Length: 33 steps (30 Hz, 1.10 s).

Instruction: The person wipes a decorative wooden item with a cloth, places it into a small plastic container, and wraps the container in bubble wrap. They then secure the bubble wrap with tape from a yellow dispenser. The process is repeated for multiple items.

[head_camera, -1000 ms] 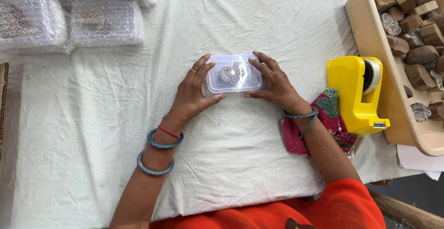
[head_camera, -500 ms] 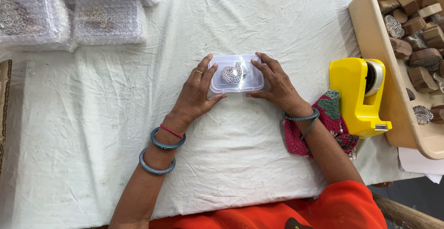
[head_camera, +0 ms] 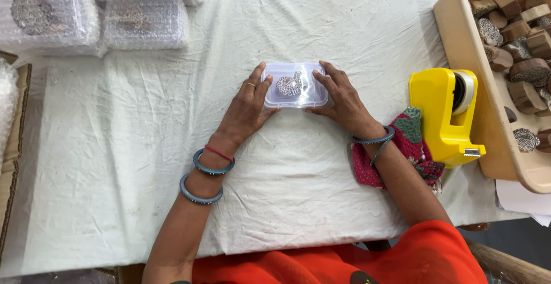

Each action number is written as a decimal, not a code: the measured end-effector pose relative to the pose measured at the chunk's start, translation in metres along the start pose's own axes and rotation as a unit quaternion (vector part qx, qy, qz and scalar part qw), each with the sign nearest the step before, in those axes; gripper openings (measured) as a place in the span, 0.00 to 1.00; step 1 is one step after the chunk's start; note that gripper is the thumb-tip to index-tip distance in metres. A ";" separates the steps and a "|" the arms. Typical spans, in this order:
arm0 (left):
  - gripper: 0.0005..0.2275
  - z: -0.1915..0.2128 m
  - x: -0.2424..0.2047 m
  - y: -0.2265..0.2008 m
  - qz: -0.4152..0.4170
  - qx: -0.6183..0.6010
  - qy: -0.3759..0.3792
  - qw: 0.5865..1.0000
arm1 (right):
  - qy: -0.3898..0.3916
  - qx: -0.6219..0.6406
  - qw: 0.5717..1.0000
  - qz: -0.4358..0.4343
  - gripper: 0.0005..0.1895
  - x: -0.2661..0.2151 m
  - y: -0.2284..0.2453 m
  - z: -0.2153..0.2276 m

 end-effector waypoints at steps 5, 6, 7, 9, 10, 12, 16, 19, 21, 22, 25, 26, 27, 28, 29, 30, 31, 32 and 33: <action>0.35 0.006 -0.001 -0.002 -0.008 -0.008 -0.016 1.000 | 0.009 0.005 1.000 -0.011 0.50 -0.003 0.000 -0.004; 0.35 0.008 0.001 0.000 -0.002 -0.025 -0.021 0.999 | 0.011 0.011 1.000 -0.017 0.51 -0.002 -0.002 -0.004; 0.35 0.010 0.000 -0.003 -0.005 -0.021 -0.023 1.000 | 0.007 0.011 1.000 -0.014 0.51 -0.002 -0.002 -0.001; 0.39 0.017 0.000 -0.005 -0.003 -0.062 -0.036 0.997 | 0.010 0.075 0.997 -0.016 0.58 0.002 -0.004 0.000; 0.39 0.021 0.001 -0.009 -0.006 -0.057 -0.039 0.998 | 0.005 0.076 0.997 -0.013 0.58 0.004 -0.003 0.002; 0.48 0.025 0.001 -0.012 0.005 -0.101 -0.043 0.994 | 0.019 0.141 0.989 -0.038 0.65 0.006 -0.006 0.000; 0.48 0.013 0.002 0.004 0.043 -0.102 -0.041 0.993 | 0.045 0.165 0.983 -0.071 0.65 0.003 -0.013 -0.005; 0.47 0.007 0.008 0.004 0.040 -0.095 -0.060 0.993 | 0.022 0.160 0.985 -0.063 0.61 -0.001 -0.019 -0.002; 0.45 0.015 0.013 -0.007 -0.032 -0.092 -0.102 0.990 | -0.027 0.145 0.988 -0.055 0.58 0.001 -0.024 0.003; 0.45 0.014 0.013 -0.005 -0.025 -0.081 -0.113 0.990 | -0.025 0.152 0.987 -0.040 0.58 0.001 -0.022 0.001; 0.46 0.001 0.012 0.007 0.005 -0.058 -0.112 0.992 | -0.020 0.127 0.990 -0.053 0.57 0.002 -0.023 -0.002; 0.45 -0.010 0.011 0.017 0.030 -0.033 -0.084 0.995 | -0.006 0.112 0.991 -0.069 0.57 0.002 -0.024 -0.003; 0.44 -0.020 0.010 0.027 0.055 -0.009 -0.056 0.997 | 0.008 0.097 0.992 -0.085 0.57 0.003 -0.025 -0.004; 0.44 -0.018 0.008 0.028 0.061 -0.002 -0.064 0.996 | 0.009 0.100 0.992 -0.073 0.57 0.004 -0.021 -0.003; 0.43 -0.018 0.008 0.029 0.058 0.001 -0.063 0.996 | 0.019 0.099 0.991 -0.085 0.57 0.005 -0.022 -0.004; 0.42 -0.020 0.005 0.028 0.056 0.002 -0.062 0.996 | 0.030 0.098 0.990 -0.098 0.57 0.004 -0.023 -0.006; 0.42 -0.016 0.004 0.028 0.063 0.007 -0.070 0.996 | 0.033 0.101 0.991 -0.088 0.57 0.001 -0.023 -0.008; 0.42 -0.014 0.001 0.029 0.069 0.003 -0.060 0.996 | 0.026 0.088 0.992 -0.087 0.58 0.000 -0.025 -0.010; 0.41 -0.012 -0.002 0.030 0.075 0.000 -0.050 0.996 | 0.018 0.075 0.993 -0.085 0.60 -0.001 -0.026 -0.011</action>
Point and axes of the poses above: each hand's wrist, its own x-axis towards the middle knuckle, its own z-axis out of the back of the hand, y = z × x, the point moved 9 cm from there along x, towards the middle knuckle, and after that the axes turned 14 degrees about -x, right-handed, at the moved point
